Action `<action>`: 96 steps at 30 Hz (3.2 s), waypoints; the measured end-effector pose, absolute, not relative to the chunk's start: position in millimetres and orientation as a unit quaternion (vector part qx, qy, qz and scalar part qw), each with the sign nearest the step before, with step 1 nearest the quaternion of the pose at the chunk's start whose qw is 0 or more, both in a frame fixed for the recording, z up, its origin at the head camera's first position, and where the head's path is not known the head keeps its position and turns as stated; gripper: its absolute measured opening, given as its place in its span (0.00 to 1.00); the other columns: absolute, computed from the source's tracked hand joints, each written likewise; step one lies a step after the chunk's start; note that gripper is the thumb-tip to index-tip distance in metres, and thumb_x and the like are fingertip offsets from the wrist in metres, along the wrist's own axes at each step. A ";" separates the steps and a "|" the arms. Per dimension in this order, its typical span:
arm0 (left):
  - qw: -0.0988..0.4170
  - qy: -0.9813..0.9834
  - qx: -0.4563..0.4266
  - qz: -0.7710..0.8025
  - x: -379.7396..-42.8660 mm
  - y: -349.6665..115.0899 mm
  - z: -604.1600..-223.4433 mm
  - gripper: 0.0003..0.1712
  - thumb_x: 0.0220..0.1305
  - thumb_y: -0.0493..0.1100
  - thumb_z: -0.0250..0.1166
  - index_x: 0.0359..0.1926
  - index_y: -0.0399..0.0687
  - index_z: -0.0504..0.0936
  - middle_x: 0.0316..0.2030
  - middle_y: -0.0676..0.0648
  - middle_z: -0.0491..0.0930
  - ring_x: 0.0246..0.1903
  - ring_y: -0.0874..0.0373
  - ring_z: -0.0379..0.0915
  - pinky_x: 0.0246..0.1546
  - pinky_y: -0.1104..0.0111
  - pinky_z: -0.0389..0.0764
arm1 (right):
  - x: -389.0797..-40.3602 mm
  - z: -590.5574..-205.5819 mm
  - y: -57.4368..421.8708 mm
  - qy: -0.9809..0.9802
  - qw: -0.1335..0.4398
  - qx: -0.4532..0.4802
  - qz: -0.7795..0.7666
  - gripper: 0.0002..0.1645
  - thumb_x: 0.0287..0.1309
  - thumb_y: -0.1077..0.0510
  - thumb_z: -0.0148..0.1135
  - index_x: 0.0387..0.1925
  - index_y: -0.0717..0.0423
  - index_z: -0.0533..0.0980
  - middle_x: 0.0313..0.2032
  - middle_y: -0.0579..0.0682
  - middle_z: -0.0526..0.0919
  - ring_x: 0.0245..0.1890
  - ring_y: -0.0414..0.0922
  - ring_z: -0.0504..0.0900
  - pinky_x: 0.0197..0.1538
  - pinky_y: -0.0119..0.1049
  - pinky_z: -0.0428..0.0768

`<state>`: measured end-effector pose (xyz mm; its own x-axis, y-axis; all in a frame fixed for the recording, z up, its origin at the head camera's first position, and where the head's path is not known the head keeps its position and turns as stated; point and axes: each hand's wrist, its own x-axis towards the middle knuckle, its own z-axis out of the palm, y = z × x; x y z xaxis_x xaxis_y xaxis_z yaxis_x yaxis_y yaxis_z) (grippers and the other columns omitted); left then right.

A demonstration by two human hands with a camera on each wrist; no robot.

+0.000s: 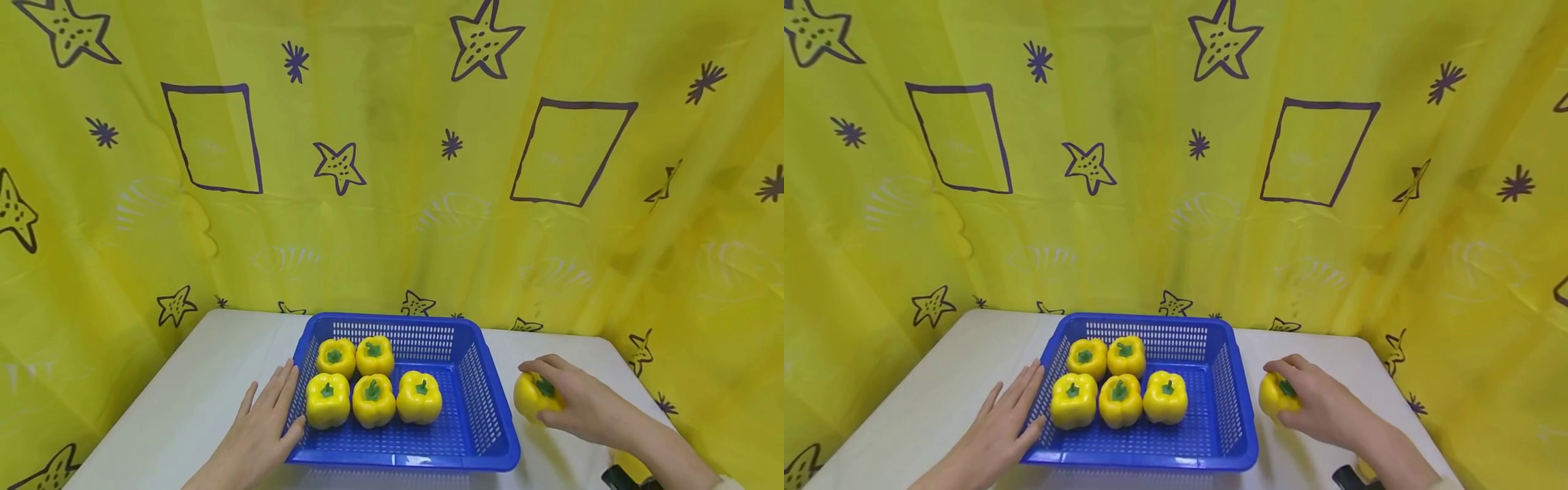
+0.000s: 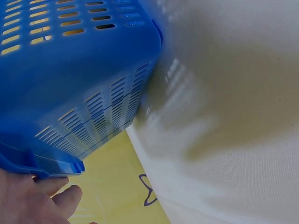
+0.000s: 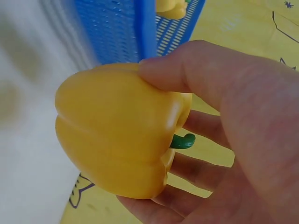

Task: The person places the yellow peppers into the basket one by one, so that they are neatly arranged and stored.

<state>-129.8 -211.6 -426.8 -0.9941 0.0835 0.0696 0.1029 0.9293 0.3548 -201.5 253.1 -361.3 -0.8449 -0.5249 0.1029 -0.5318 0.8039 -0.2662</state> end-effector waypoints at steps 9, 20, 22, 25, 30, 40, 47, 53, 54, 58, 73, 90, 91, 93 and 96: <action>0.028 -0.982 -0.046 -0.179 -129.6 -210.8 -426.3 0.43 0.69 0.55 0.53 0.77 0.38 0.52 0.77 0.37 0.50 0.76 0.37 0.44 0.72 0.33 0.39 | -206.3 -345.9 235.3 -0.951 0.012 0.275 0.142 0.34 0.46 0.55 0.75 0.57 0.49 0.75 0.53 0.50 0.78 0.43 0.40 0.77 0.45 0.38 0.84; 0.016 -0.982 -0.044 -0.182 -129.9 -211.3 -426.5 0.44 0.69 0.55 0.53 0.77 0.38 0.51 0.78 0.37 0.49 0.77 0.37 0.43 0.72 0.33 0.38 | -210.8 -329.1 224.1 -0.951 0.009 0.271 0.150 0.34 0.47 0.55 0.74 0.59 0.49 0.74 0.53 0.51 0.77 0.42 0.41 0.76 0.43 0.37 0.83; 0.017 -0.982 -0.044 -0.182 -129.9 -211.2 -426.2 0.44 0.69 0.55 0.53 0.77 0.39 0.51 0.78 0.38 0.49 0.77 0.37 0.44 0.72 0.33 0.38 | -211.5 -327.4 222.0 -0.951 0.011 0.270 0.152 0.34 0.47 0.56 0.74 0.59 0.49 0.75 0.52 0.51 0.77 0.41 0.42 0.76 0.43 0.39 0.84; 0.021 -0.982 -0.046 -0.180 -129.8 -211.2 -425.6 0.44 0.69 0.55 0.53 0.77 0.38 0.52 0.77 0.37 0.49 0.77 0.37 0.44 0.72 0.33 0.38 | -212.8 -325.3 218.2 -0.950 0.016 0.271 0.155 0.34 0.48 0.55 0.74 0.59 0.50 0.75 0.50 0.51 0.78 0.41 0.43 0.77 0.43 0.41 0.85; 0.027 -0.983 -0.047 -0.177 -129.2 -212.0 -425.0 0.43 0.69 0.55 0.54 0.77 0.38 0.52 0.77 0.37 0.50 0.76 0.37 0.45 0.72 0.32 0.40 | -215.9 -322.7 208.0 -0.946 0.024 0.279 0.164 0.34 0.49 0.56 0.73 0.60 0.52 0.74 0.49 0.50 0.78 0.42 0.43 0.78 0.44 0.41 0.85; 0.018 -0.983 -0.044 -0.180 -129.1 -212.5 -426.2 0.43 0.69 0.55 0.54 0.77 0.38 0.52 0.77 0.37 0.50 0.76 0.36 0.44 0.72 0.32 0.39 | -226.3 -327.3 186.7 -0.934 0.034 0.301 0.191 0.31 0.50 0.59 0.71 0.58 0.52 0.75 0.54 0.53 0.77 0.43 0.44 0.76 0.43 0.36 0.83; 0.016 -0.982 -0.041 -0.183 -130.1 -211.0 -426.6 0.43 0.69 0.55 0.54 0.77 0.39 0.52 0.78 0.38 0.49 0.77 0.37 0.43 0.72 0.33 0.37 | -234.4 -333.8 176.0 -0.930 0.038 0.307 0.200 0.32 0.50 0.60 0.69 0.60 0.54 0.74 0.54 0.54 0.77 0.43 0.45 0.77 0.45 0.38 0.83; 0.014 -0.983 -0.042 -0.180 -130.7 -211.0 -426.5 0.43 0.69 0.55 0.53 0.77 0.39 0.51 0.78 0.38 0.49 0.77 0.37 0.43 0.72 0.33 0.37 | -241.4 -338.5 164.7 -0.927 0.028 0.306 0.217 0.33 0.50 0.60 0.70 0.60 0.54 0.74 0.54 0.55 0.77 0.45 0.46 0.77 0.47 0.41 0.84; 0.014 -0.983 -0.042 -0.180 -130.7 -211.1 -426.4 0.43 0.69 0.55 0.53 0.77 0.39 0.51 0.78 0.38 0.49 0.77 0.37 0.43 0.72 0.33 0.37 | -242.6 -339.6 162.9 -0.925 0.027 0.308 0.221 0.33 0.49 0.61 0.70 0.60 0.55 0.74 0.54 0.55 0.77 0.45 0.46 0.77 0.47 0.41 0.84; 0.012 -0.983 -0.042 -0.181 -130.7 -211.2 -426.2 0.43 0.69 0.55 0.54 0.77 0.39 0.51 0.78 0.37 0.49 0.77 0.36 0.43 0.72 0.33 0.37 | -247.9 -345.1 156.7 -0.921 0.022 0.311 0.232 0.33 0.49 0.61 0.69 0.60 0.56 0.74 0.52 0.55 0.77 0.43 0.45 0.75 0.44 0.37 0.83; 0.011 -0.982 -0.038 -0.185 -131.2 -210.8 -426.2 0.44 0.69 0.55 0.54 0.77 0.39 0.52 0.78 0.38 0.49 0.77 0.37 0.43 0.72 0.32 0.37 | -263.6 -352.1 128.3 -0.931 -0.011 0.294 0.218 0.35 0.51 0.60 0.68 0.63 0.57 0.73 0.57 0.57 0.77 0.46 0.47 0.76 0.51 0.45 0.83; 0.022 -0.984 -0.046 -0.173 -130.2 -211.3 -425.7 0.43 0.69 0.55 0.54 0.77 0.39 0.52 0.77 0.38 0.50 0.77 0.37 0.45 0.72 0.32 0.40 | -280.2 -366.5 96.3 -0.935 -0.059 0.258 0.236 0.35 0.54 0.58 0.70 0.65 0.55 0.71 0.62 0.58 0.74 0.48 0.48 0.77 0.55 0.48 0.82; 0.023 -0.984 -0.047 -0.173 -130.4 -211.2 -425.7 0.43 0.69 0.55 0.54 0.77 0.39 0.52 0.77 0.38 0.50 0.76 0.37 0.45 0.72 0.32 0.40 | -280.6 -367.4 95.0 -0.935 -0.062 0.257 0.237 0.35 0.54 0.58 0.71 0.64 0.55 0.71 0.61 0.58 0.74 0.47 0.48 0.77 0.54 0.48 0.82; 0.022 -0.984 -0.047 -0.173 -130.8 -210.7 -425.5 0.43 0.69 0.55 0.54 0.77 0.39 0.52 0.77 0.38 0.50 0.77 0.37 0.45 0.72 0.33 0.40 | -281.0 -369.4 92.8 -0.935 -0.066 0.253 0.239 0.35 0.53 0.57 0.71 0.64 0.55 0.72 0.59 0.57 0.75 0.46 0.47 0.77 0.53 0.47 0.82; 0.021 -0.983 -0.046 -0.175 -131.4 -210.5 -425.5 0.43 0.69 0.55 0.54 0.77 0.39 0.52 0.78 0.38 0.50 0.77 0.37 0.44 0.72 0.33 0.39 | -280.7 -371.7 89.3 -0.936 -0.069 0.245 0.242 0.36 0.52 0.57 0.73 0.63 0.55 0.72 0.56 0.56 0.77 0.45 0.47 0.76 0.52 0.47 0.81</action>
